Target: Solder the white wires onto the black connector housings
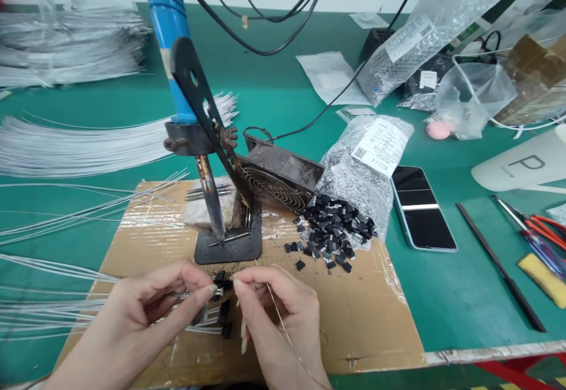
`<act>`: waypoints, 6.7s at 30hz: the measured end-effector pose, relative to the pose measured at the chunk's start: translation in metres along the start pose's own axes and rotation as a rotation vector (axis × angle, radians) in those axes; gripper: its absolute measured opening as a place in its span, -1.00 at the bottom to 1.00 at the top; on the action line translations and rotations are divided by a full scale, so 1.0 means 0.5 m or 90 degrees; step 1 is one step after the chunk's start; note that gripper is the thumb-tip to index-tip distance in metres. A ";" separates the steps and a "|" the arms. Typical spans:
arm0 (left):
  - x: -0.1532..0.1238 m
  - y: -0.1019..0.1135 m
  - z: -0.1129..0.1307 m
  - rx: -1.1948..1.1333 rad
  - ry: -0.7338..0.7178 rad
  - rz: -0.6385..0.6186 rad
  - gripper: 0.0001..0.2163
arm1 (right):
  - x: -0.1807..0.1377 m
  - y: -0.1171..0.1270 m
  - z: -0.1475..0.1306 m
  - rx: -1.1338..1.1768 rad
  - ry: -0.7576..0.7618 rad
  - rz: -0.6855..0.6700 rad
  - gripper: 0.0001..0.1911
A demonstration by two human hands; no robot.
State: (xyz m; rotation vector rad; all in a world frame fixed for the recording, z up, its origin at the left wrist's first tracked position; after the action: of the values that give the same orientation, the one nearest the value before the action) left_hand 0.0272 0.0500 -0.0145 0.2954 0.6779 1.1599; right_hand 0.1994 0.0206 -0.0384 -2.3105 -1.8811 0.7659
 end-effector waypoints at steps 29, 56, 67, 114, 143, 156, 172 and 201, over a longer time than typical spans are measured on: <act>0.009 -0.010 -0.001 -0.180 0.032 -0.026 -0.86 | 0.001 -0.025 0.021 0.066 -0.012 -0.036 -0.86; 0.035 0.015 0.022 -0.103 -0.013 0.113 -0.89 | -0.016 -0.013 -0.048 -0.170 0.244 0.009 -0.76; 0.048 0.029 0.035 -0.099 -0.025 0.149 -0.87 | 0.002 -0.022 -0.046 -0.124 0.209 0.017 -0.76; 0.053 0.050 0.060 -0.106 -0.054 0.177 -0.86 | 0.014 -0.031 -0.055 -0.098 0.238 0.018 -0.74; 0.049 0.049 0.055 -0.084 -0.044 0.182 -0.88 | 0.012 -0.029 -0.064 -0.113 0.229 0.023 -0.74; 0.049 0.050 0.059 -0.084 -0.056 0.181 -0.86 | 0.012 -0.029 -0.064 -0.115 0.237 0.027 -0.74; 0.051 0.047 0.064 -0.107 -0.063 0.178 -0.85 | 0.013 -0.028 -0.066 -0.118 0.259 0.017 -0.75; 0.049 0.049 0.064 -0.095 -0.101 0.196 -0.84 | -0.002 -0.041 -0.081 -0.240 0.406 0.042 -0.78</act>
State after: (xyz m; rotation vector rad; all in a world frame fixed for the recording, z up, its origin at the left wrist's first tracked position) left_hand 0.0349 0.0861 0.0151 0.3696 0.4121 1.4554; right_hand 0.1973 0.0351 0.0045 -2.4087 -1.7427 -0.3398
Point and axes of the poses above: each hand's wrist, its own x-axis towards the middle knuckle, its own y-axis out of the back of the hand, z = x × y, the point moved 7 cm from there along x, towards the middle knuckle, and after that the axes turned 14 degrees about x, right-handed, at the moved point
